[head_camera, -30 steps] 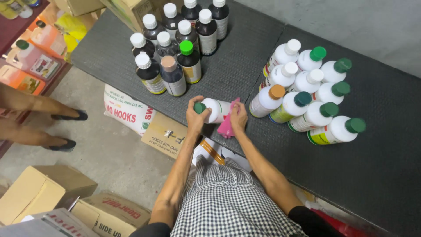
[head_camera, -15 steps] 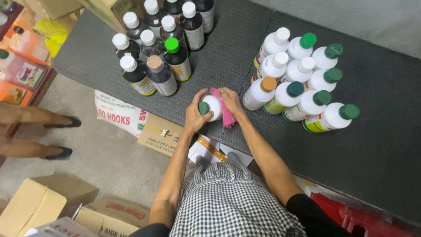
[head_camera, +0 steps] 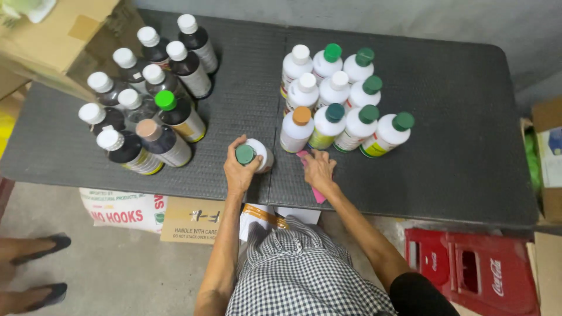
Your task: Organizes and wipes agricultural bottles on a table and then prepares a cardboard box with dividers.
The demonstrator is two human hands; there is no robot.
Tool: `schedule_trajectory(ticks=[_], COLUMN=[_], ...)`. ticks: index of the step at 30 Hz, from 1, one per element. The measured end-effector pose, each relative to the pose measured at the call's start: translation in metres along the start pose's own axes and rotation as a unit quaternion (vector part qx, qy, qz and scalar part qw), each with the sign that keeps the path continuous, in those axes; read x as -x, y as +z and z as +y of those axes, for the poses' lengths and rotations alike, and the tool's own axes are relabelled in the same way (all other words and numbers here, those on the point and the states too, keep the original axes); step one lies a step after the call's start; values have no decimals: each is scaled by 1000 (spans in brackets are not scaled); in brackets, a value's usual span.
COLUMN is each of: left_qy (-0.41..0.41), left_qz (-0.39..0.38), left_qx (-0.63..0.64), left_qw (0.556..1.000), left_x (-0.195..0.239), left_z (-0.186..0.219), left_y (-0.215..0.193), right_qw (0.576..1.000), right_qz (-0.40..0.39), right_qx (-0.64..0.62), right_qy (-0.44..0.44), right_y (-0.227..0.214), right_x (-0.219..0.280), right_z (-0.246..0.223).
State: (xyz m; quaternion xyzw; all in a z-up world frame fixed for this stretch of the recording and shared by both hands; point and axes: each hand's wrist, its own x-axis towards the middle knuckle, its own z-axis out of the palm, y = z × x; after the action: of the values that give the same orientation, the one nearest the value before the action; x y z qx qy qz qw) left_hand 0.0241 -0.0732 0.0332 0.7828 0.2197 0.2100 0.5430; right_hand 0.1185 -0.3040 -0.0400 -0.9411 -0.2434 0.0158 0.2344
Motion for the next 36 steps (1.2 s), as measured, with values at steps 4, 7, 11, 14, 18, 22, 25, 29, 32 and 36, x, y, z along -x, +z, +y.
schedule_trajectory(ticks=[4,7,11,14,18,22,25,29,32,36], left_qy=[77,101,144,53,-297,-377,-291,-333,-329,-328], left_qz=[6,-2,-79,-30,-39,-39,-52,-145,-232,-349], left_qx=[25,13,140,243,513,409,419,330,294,308], left_qw=[997,995,976,968,804,830,859,872,867,822], left_x=[-7,-7,-4,-2,5,16,11,26,42,55], left_z=[-30,-33,-49,-100,-137,-90,-67,-2,27,30], left_y=[22,27,26,41,54,52,61,70,90,146], right_qw=[999,972,947,950,950,937,946,947,957,977], right_qz=[-10,0,31,47,41,71,94,92,75,42], right_qx=[-45,-211,-290,-281,-284,-305,-290,-297,-274,-207], right_qy=[-2,-106,-134,-125,-126,-157,-113,-82,-60,-4], right_y=[-12,-37,-8,0,-8,-6,-30,-105,-154,-192], right_x=[-2,-8,-21,-18,-9,-7,-5,15,29,41], right_z=[-27,-78,-103,-112,-121,-107,-96,-83,-62,-21])
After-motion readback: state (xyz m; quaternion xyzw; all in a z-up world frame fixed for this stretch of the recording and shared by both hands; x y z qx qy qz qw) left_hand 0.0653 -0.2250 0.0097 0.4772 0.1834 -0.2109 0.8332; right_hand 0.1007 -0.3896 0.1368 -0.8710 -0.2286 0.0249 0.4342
